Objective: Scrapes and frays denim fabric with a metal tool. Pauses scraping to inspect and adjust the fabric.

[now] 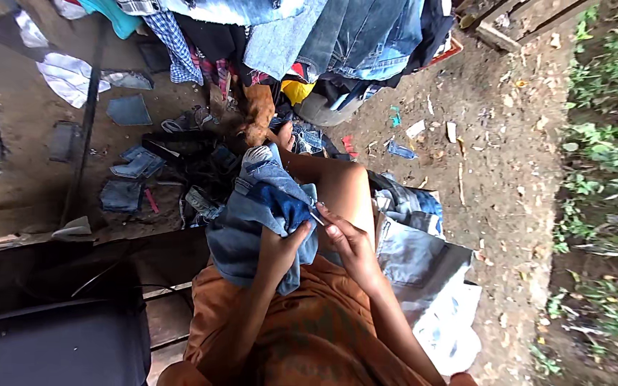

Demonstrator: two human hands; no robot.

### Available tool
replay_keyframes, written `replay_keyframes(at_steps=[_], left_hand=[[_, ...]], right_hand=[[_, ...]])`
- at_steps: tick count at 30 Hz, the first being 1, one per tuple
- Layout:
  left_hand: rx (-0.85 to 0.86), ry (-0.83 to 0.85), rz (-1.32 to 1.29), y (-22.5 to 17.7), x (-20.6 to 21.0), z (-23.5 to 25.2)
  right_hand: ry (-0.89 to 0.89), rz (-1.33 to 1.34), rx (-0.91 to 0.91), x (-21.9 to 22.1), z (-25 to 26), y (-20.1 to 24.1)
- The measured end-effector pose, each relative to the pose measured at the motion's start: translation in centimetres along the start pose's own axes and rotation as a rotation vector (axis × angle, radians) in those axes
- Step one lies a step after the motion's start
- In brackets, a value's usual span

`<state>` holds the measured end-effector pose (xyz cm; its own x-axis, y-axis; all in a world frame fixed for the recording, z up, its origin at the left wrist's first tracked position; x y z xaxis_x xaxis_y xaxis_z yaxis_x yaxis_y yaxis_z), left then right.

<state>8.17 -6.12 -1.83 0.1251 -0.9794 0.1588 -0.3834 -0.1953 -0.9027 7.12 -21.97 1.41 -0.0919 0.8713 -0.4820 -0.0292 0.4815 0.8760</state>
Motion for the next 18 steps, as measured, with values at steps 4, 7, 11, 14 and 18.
replay_keyframes(at_steps=[4, 7, 11, 14, 18], left_hand=[[-0.101, -0.021, -0.026, 0.2, -0.2, 0.3], [-0.134, -0.019, -0.061, 0.1, -0.8, 0.6], [-0.111, 0.034, -0.069, -0.2, -0.6, 0.7], [-0.105, 0.070, -0.082, -0.3, -0.5, 0.4], [-0.119, 0.125, -0.054, 0.1, -0.6, 0.2]], right_hand=[[-0.093, 0.499, 0.306, -0.4, 0.3, -2.6], [-0.006, 0.415, 0.152, -0.6, -0.3, -1.8], [0.041, 0.113, -0.057, 0.7, -1.4, -1.9], [-0.002, -0.007, -0.116, 1.1, -1.5, -2.2], [-0.071, -0.121, -0.217, 1.2, -0.8, -1.6]])
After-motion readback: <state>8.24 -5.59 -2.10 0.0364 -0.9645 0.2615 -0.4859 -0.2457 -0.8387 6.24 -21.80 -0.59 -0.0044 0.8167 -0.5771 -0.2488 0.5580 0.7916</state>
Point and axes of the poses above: each hand's wrist, its own z-axis towards the middle knuckle, its own x-axis out of the palm, y = z × x, the point moved 7 cm from there along z, towards the middle knuckle, and after that the axes turned 1 degree about x, right-handed, at the moved point
